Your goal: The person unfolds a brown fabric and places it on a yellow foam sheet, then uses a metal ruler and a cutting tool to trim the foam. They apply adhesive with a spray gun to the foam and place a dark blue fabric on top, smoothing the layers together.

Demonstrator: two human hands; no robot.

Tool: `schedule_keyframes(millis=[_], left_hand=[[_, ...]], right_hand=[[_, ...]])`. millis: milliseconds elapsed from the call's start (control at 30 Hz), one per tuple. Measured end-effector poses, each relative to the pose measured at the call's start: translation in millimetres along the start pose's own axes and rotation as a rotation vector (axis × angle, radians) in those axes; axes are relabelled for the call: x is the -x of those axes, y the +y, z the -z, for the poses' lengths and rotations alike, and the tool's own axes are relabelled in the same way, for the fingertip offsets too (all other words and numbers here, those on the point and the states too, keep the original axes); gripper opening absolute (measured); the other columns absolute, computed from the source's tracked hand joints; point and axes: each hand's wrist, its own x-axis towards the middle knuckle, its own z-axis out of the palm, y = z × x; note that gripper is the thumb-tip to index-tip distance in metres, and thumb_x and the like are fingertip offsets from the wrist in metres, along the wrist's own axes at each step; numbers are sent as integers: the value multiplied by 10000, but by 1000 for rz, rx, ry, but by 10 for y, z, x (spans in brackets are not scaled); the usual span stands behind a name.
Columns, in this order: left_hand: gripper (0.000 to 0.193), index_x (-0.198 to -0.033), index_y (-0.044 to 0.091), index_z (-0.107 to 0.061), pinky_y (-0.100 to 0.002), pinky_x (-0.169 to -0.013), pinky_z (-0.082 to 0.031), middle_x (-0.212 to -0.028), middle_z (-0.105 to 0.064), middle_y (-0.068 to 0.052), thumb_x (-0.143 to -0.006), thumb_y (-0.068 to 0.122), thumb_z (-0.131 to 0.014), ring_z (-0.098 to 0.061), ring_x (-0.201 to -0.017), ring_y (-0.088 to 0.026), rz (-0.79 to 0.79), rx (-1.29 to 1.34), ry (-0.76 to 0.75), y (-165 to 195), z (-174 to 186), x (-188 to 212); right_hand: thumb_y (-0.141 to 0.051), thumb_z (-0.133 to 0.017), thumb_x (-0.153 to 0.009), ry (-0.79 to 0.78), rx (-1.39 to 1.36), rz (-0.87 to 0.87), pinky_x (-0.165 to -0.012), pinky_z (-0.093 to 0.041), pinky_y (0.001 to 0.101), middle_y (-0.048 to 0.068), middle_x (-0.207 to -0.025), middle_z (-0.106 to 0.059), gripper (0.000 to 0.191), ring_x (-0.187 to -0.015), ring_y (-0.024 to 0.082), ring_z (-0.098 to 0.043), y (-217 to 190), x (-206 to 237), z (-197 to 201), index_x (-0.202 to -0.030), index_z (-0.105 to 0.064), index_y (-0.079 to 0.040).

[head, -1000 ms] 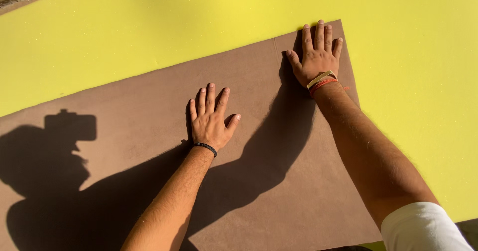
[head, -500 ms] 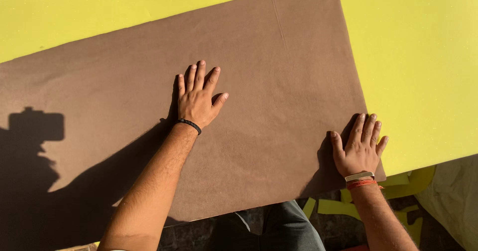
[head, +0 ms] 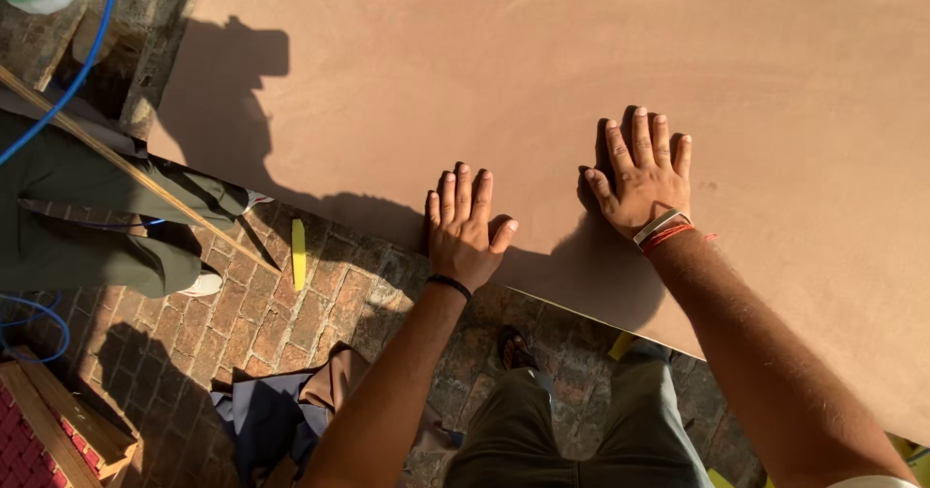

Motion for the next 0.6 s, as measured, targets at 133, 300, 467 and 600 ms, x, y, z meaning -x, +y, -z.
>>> schedule_keyframes(millis=[133,300,467,600], left_hand=[[787,-1655,90,-279,-536,-1329,-135,-1732,-206,-194,-1039,543,-468,-185,-1622,-356,9,323,-65,-79,87,213],[816,-1618,149,-283,-565,-1273,-84,-1701,-169,-203,-977,588,-532,-131,-1581,-381,-21,103,-162,-292,211,-183],[802,-1609,263,-257,-604,-1220,-12,-1691,-119,-174,-941,627,-512,-72,-1558,-365,-116,12,-207,-632,311,-889],[799,-1619,275,-241,-606,-1227,11,-1699,-90,-158,-961,656,-485,-45,-1565,-350,-1,-39,-203,-1309,462,-1492]], right_hand=[[-699,-254,-974,-110,61,179,-1219,-14,592,122,-1700,-84,790,-1551,344,-50,-798,-16,-78,-1635,-153,-278],[-726,-260,-948,-83,105,215,-1208,-29,588,93,-1694,-92,787,-1547,331,-72,-962,86,-61,-1620,-166,-329],[-718,-268,-941,-109,119,166,-1216,-39,577,82,-1694,-92,777,-1542,319,-70,-863,193,-112,-1618,-172,-349],[-746,-271,-898,47,79,171,-1183,-29,601,83,-1674,-110,801,-1526,306,-71,-879,238,-253,-1591,-196,-353]])
